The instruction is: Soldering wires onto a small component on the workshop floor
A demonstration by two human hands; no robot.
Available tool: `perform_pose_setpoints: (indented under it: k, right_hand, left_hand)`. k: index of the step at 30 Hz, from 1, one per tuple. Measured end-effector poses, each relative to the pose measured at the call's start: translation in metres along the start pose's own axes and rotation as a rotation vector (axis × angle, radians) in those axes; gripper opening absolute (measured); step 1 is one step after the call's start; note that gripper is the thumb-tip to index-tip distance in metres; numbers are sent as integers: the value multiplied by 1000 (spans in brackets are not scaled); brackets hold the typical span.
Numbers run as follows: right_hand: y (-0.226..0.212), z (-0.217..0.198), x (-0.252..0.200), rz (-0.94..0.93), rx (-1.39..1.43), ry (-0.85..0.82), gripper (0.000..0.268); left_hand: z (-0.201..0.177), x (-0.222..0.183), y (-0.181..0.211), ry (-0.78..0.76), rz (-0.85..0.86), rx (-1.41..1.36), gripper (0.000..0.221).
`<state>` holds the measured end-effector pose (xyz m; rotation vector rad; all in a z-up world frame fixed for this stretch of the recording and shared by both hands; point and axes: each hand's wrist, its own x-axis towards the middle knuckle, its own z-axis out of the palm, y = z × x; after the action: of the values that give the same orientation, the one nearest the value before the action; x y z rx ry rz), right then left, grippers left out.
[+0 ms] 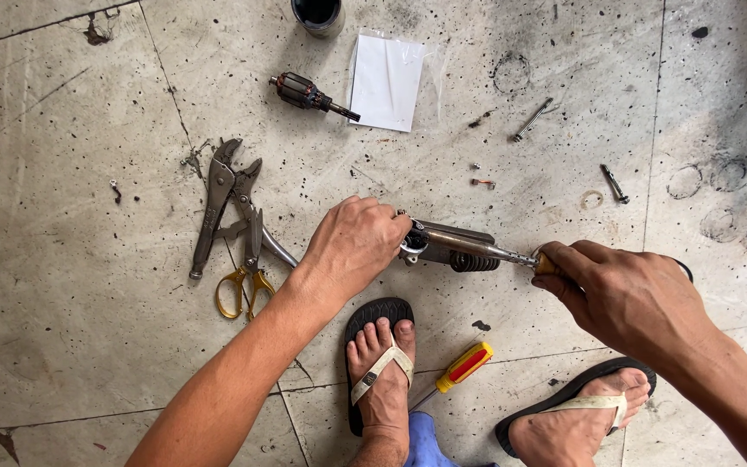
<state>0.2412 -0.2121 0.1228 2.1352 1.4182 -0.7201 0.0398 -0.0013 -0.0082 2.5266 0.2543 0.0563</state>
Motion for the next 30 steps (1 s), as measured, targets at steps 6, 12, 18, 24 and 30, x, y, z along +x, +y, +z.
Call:
perform_pose_setpoints:
  k: [6,12,18,24,30]
  right_hand:
    - [-1,15,-6,-46,52,37,37]
    - [-16,19,-32,-8,65,40,44]
    - [-1,10,-40,196,363,131,35]
    - [5,-17,-42,459,616,32,33]
    - [48,-52,-115,562,495,-53,28]
  left_hand:
    - [-1,-6,2,3,-11,10,17]
    - [18,-18,-2,-18,-86,49,13]
    - [36,-32,16,215,-567,-343,33]
    - [55,-24,35,240,-450,-126,100]
    - [46,-28,42,169,-478,-73,66]
